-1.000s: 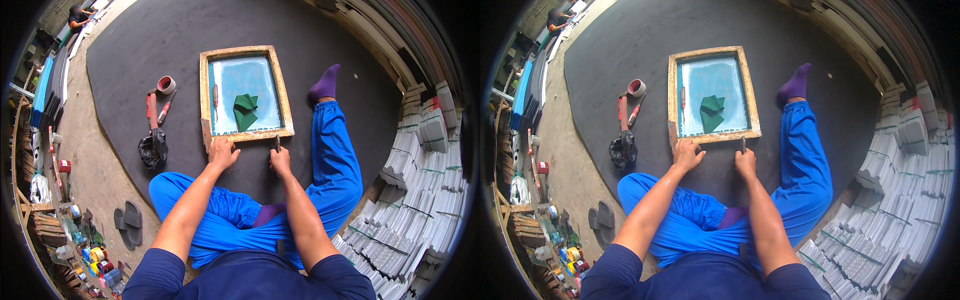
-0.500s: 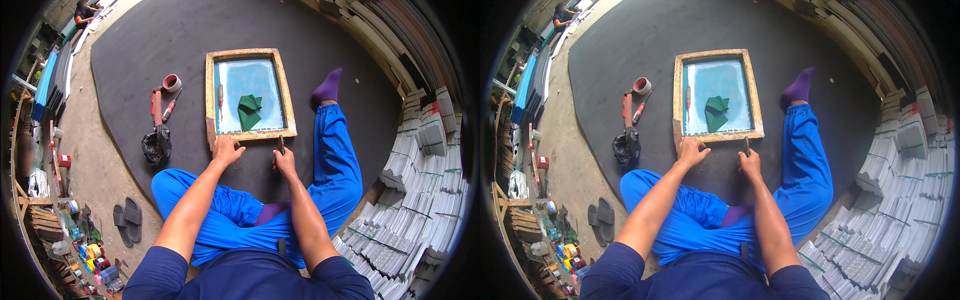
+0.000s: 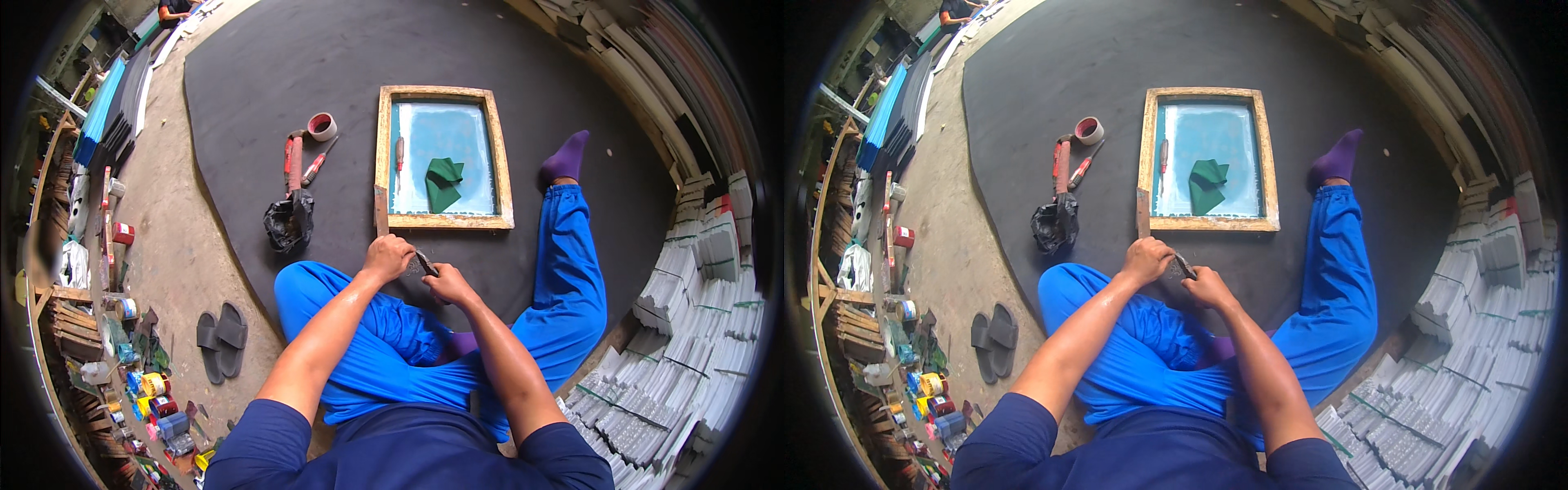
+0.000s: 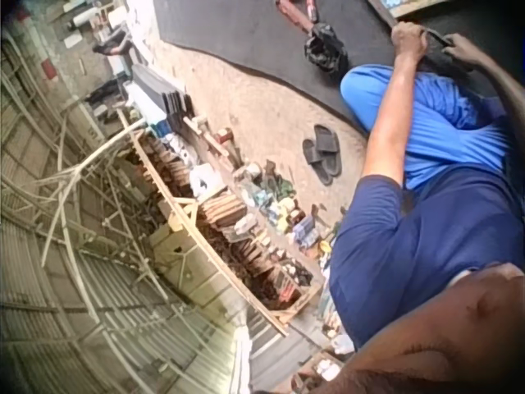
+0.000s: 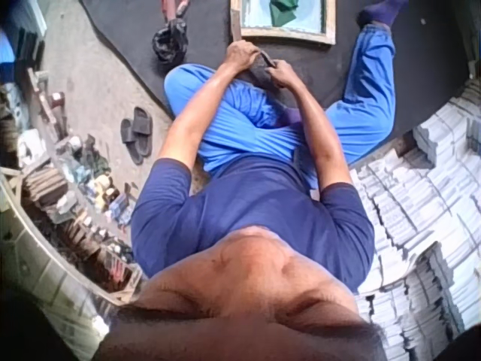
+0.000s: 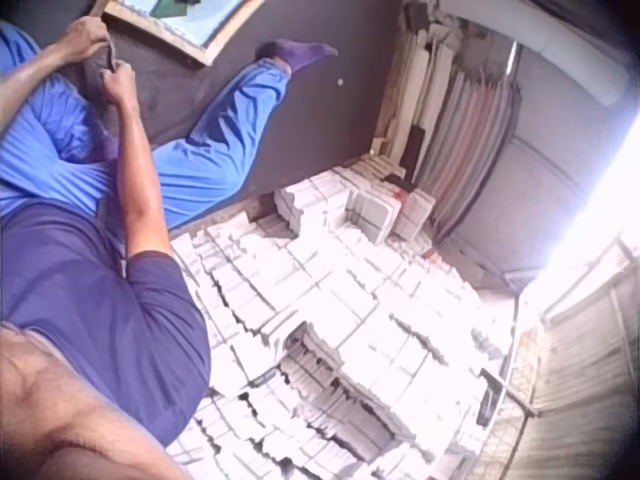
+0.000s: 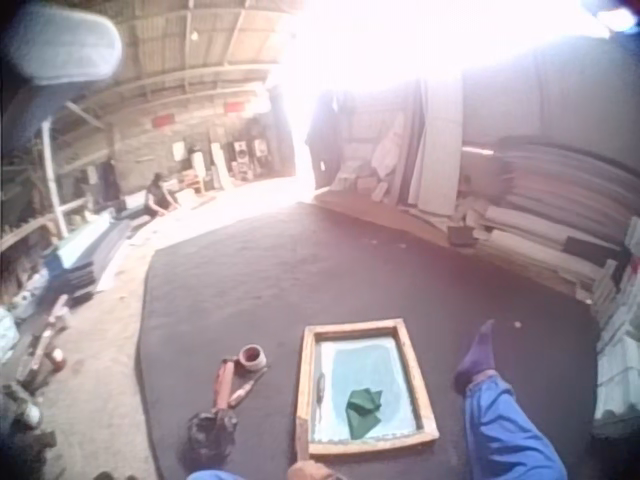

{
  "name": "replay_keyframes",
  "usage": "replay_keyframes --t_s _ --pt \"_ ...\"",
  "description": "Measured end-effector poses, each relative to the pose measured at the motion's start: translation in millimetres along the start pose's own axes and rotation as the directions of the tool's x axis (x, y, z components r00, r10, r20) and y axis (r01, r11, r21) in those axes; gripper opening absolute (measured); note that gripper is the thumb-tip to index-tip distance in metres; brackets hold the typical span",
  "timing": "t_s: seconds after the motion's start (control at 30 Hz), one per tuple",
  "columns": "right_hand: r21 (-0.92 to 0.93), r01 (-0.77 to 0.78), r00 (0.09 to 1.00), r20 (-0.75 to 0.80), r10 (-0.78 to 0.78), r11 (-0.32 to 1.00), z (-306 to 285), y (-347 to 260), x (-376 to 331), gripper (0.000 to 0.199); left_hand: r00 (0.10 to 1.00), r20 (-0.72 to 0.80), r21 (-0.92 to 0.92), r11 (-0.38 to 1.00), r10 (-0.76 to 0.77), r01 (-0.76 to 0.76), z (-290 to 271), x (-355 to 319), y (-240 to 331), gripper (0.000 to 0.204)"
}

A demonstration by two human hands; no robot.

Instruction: The person sits on the floor and uses pliers to secure staples along the edges of a wooden frame holding a glass pane. They repeatedly reposition the frame and adjust their grip while working around the perimeter.

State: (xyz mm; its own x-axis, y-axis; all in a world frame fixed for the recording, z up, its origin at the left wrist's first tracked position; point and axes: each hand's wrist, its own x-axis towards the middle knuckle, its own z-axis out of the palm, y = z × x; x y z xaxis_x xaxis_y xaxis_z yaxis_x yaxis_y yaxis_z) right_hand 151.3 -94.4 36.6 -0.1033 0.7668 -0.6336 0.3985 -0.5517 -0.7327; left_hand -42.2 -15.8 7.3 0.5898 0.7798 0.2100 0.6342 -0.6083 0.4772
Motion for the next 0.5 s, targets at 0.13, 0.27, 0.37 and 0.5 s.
replay_keyframes --t_s 0.13,0.27,0.37,0.5 --pt "0.18 -0.043 0.978 0.207 0.005 0.983 0.0 15.7 13.9 0.017 0.998 0.053 0.019 0.999 -0.04 0.039 2.3 -4.4 -1.9 0.013" --pt "0.292 -0.177 0.959 0.266 0.098 0.94 -11.8 18.1 4.2 0.023 0.952 0.202 0.068 0.973 -0.23 0.221 -3.9 -4.0 4.8 0.021" --pt "0.352 -0.188 0.982 0.065 0.176 0.917 -31.6 27.4 2.2 0.028 0.831 0.401 0.271 0.917 -0.385 0.294 -7.8 -3.4 8.8 0.029" --pt "0.315 -0.158 0.954 -0.196 0.227 0.936 -74.9 47.8 10.1 0.025 0.828 0.434 0.302 0.923 -0.355 0.238 -16.0 3.5 18.6 0.037"
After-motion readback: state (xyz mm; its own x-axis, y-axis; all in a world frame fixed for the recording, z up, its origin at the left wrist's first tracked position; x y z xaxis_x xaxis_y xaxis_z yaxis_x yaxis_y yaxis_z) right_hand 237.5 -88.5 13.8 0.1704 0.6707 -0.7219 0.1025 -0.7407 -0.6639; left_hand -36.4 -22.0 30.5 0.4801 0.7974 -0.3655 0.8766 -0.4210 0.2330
